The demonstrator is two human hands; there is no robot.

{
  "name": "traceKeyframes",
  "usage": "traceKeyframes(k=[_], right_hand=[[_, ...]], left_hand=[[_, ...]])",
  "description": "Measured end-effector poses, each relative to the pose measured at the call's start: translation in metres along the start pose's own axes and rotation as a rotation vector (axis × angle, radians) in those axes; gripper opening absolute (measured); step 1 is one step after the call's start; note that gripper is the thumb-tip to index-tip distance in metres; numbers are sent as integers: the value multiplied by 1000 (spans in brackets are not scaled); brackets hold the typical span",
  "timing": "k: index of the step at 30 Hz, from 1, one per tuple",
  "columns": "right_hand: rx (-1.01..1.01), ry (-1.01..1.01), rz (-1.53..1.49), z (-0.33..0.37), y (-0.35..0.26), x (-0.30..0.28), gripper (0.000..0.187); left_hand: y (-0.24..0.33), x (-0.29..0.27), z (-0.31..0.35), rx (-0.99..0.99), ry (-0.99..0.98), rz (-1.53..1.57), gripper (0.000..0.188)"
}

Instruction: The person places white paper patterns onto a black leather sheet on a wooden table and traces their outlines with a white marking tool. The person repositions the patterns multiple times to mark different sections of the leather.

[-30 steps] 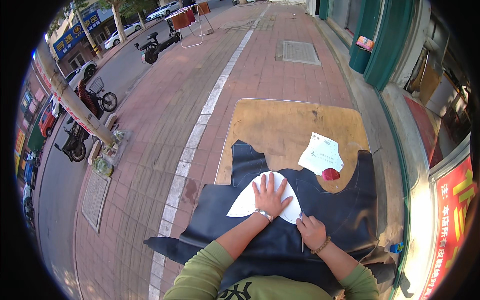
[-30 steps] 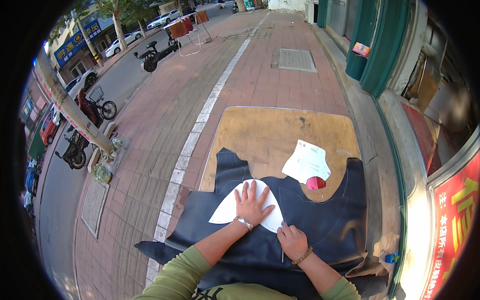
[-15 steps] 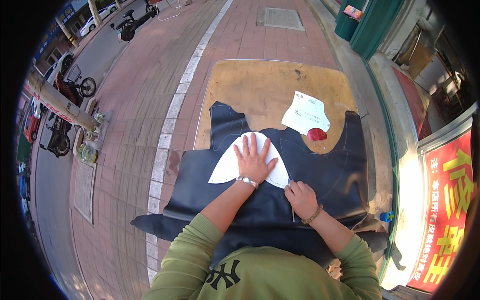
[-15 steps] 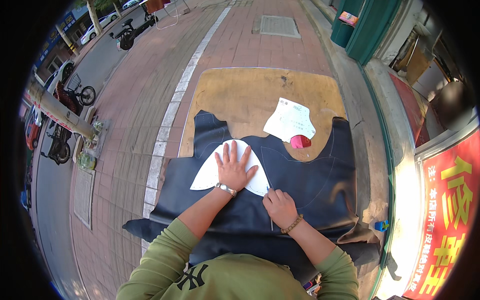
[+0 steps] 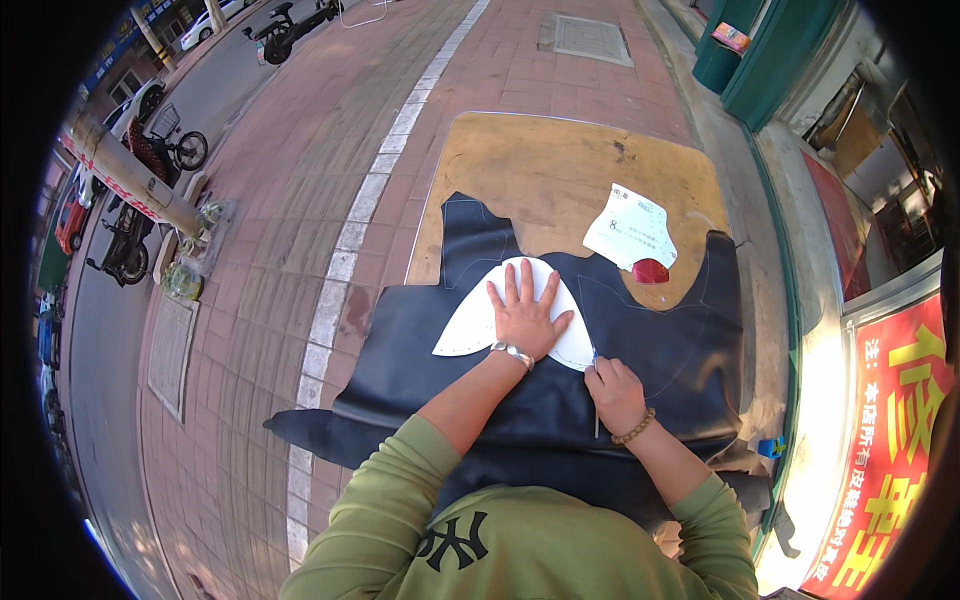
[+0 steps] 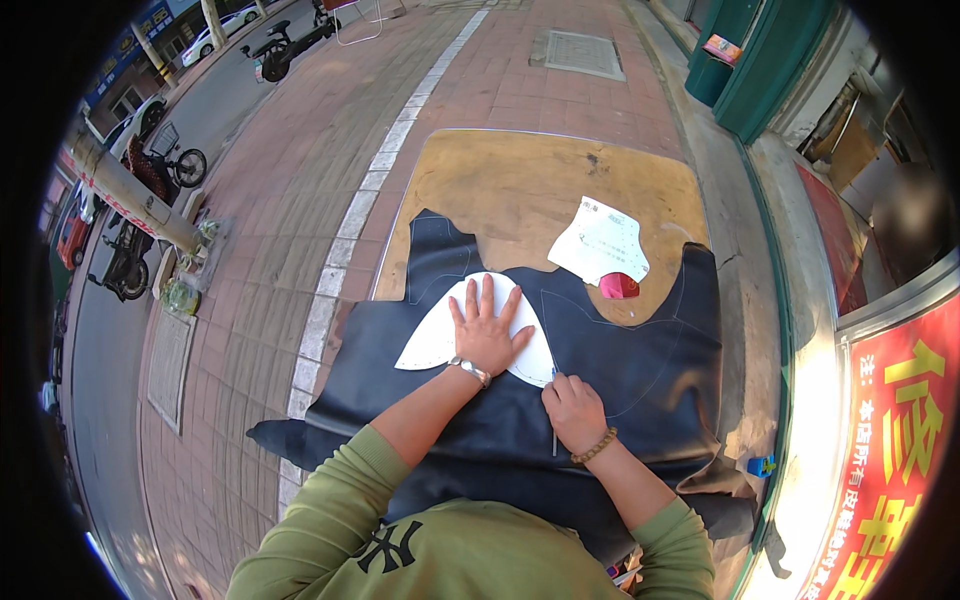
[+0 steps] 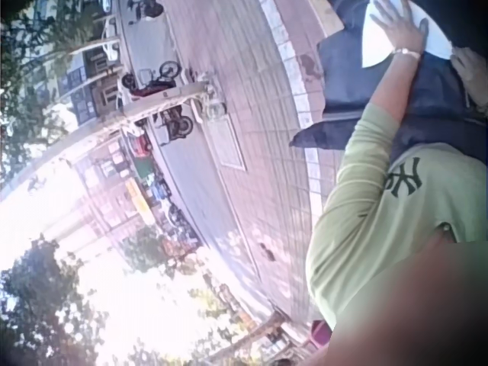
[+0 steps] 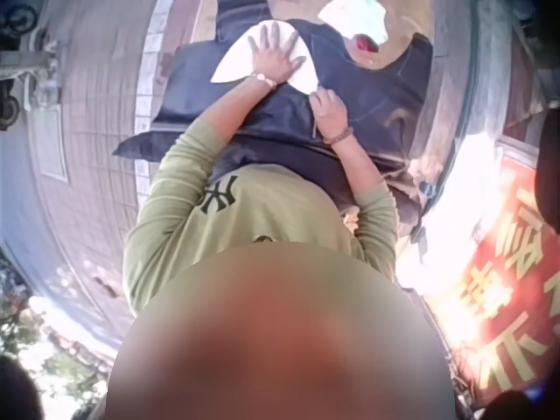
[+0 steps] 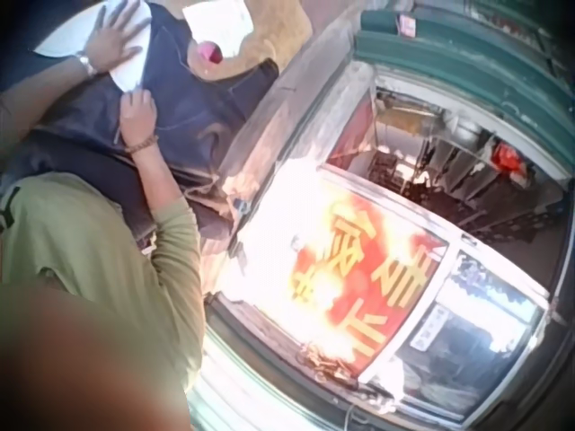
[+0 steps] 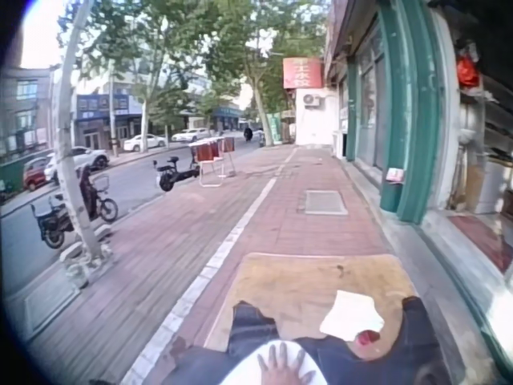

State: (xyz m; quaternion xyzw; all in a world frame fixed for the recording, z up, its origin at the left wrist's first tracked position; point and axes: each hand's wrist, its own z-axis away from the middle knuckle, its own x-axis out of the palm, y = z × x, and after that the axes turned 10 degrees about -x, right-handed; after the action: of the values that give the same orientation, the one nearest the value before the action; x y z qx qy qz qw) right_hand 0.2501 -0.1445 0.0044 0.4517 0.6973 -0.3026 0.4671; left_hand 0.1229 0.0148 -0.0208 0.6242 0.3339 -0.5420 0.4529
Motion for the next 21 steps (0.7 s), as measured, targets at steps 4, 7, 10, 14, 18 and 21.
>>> traceKeyframes(k=[4, 7, 10, 14, 18, 21], right_hand=[[4, -5, 25, -5, -3, -4, 15], [21, -39, -23, -9, -10, -10, 21], [-5, 7, -51, -21, -15, -6, 25], [118, -55, -119, -29, -26, 6, 28], [154, -132, -87, -29, -28, 6, 24], [143, -95, -118, -39, -22, -2, 24]], left_hand=[[0, -4, 0, -6, -35, -23, 68], [-1, -5, 0, -14, -50, -8, 69], [-1, -3, 0, -15, -37, 20, 69], [-3, -2, 2, -3, -26, 31, 69], [-16, -6, 9, 84, -55, 39, 75], [-26, -6, 15, 99, -67, 97, 78]])
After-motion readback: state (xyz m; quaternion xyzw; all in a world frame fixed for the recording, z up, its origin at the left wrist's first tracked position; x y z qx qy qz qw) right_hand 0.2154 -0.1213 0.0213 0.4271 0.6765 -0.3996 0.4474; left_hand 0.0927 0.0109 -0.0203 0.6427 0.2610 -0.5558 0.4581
